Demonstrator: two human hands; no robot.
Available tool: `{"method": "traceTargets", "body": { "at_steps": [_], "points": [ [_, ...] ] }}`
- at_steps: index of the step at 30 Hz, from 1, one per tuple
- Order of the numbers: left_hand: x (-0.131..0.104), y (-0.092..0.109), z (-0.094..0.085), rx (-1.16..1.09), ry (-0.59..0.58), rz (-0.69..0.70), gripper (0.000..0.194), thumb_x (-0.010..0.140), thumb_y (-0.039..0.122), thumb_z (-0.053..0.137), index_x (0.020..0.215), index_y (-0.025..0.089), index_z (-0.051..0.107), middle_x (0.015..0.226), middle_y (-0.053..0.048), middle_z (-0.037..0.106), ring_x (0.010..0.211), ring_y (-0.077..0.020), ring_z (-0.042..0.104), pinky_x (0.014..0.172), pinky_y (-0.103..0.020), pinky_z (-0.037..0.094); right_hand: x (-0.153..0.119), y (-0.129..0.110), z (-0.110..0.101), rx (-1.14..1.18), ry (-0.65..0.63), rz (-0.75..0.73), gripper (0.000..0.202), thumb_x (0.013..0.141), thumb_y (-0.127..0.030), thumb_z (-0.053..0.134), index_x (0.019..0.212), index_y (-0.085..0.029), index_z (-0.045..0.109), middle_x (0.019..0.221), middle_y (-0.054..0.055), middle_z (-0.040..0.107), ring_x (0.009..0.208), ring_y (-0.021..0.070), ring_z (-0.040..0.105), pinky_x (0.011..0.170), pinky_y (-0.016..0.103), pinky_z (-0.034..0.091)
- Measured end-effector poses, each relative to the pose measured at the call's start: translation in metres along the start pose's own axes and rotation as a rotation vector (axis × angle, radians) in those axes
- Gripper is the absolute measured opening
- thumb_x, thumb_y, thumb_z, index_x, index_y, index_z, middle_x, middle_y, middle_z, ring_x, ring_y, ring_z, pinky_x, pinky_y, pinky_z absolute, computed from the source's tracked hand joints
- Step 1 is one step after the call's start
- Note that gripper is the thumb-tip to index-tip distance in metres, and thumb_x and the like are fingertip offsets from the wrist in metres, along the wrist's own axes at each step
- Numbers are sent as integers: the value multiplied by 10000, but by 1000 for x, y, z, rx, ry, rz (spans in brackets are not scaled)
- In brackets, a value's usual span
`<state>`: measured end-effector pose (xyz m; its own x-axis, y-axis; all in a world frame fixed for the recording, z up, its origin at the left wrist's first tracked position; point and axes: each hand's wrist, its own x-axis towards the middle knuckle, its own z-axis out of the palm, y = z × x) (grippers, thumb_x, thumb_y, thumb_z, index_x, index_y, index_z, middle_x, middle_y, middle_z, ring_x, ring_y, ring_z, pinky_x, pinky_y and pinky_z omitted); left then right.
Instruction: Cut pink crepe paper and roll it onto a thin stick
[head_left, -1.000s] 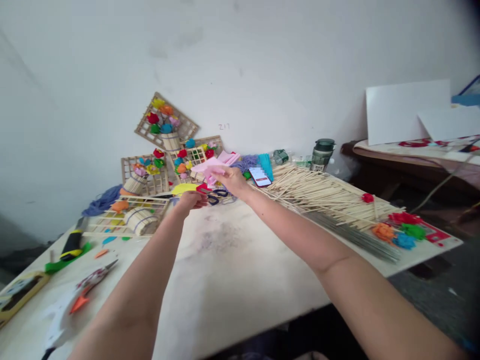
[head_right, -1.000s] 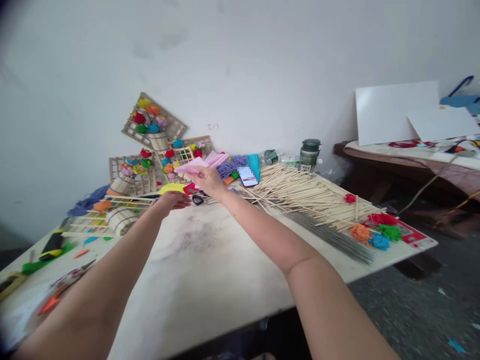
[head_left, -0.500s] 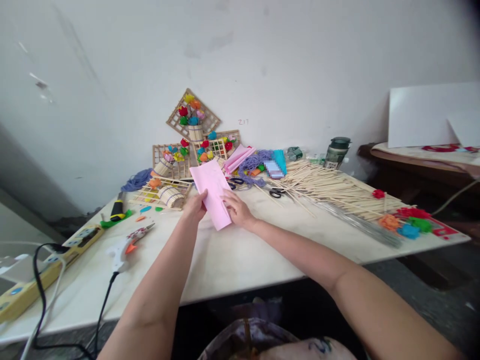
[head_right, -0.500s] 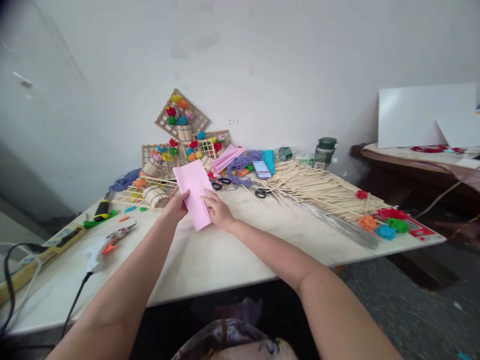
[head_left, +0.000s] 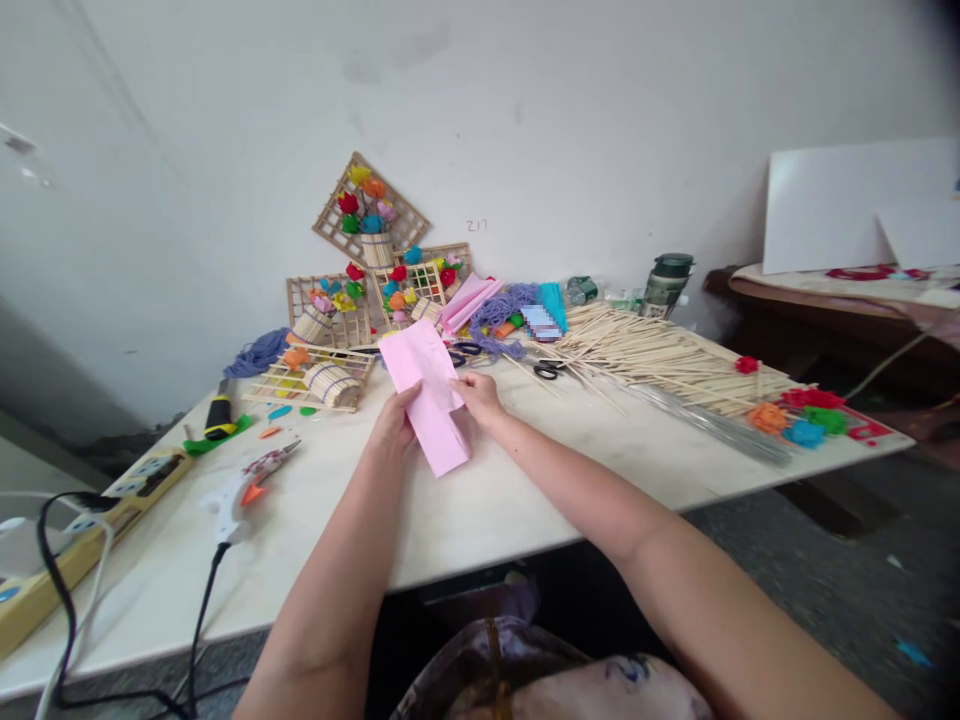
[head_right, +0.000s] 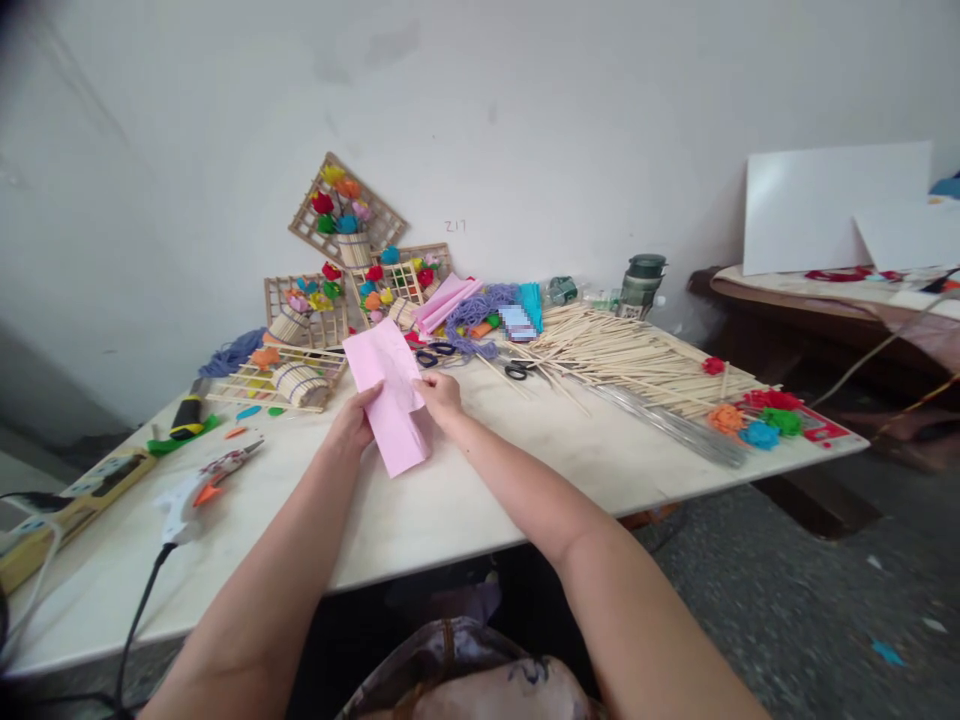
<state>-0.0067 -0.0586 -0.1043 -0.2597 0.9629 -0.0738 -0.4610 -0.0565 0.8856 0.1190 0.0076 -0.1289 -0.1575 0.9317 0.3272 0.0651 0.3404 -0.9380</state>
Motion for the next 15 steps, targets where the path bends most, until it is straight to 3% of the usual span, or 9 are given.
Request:
{"method": "traceTargets", "body": {
  "at_steps": [4,8,15],
  "points": [
    [-5,-1,4,-123,-83,-57,377,677,168,563,1051,122,552,869,-82,685,828,-236,649,854,-393,504,3,5,-1,1,56,-47,265,677,-415,534,582,-168,544,522,-54,474,524,88,422,504,199,327],
    [-8,-4,7,-180,-93,-98,384,669,121,564,1052,108,550,789,-71,688,709,-210,656,826,-381,513,3,3,-6,38,58,-46,270,679,-423,530,602,-165,551,539,-45,490,532,91,422,508,203,323],
    [-9,-4,7,-151,-66,-105,399,673,108,589,1071,120,561,861,-93,691,779,-240,658,814,-401,518,0,-1,-10,134,37,-39,255,673,-409,539,607,-162,541,540,-52,457,530,83,386,513,203,316]
  ]
}}
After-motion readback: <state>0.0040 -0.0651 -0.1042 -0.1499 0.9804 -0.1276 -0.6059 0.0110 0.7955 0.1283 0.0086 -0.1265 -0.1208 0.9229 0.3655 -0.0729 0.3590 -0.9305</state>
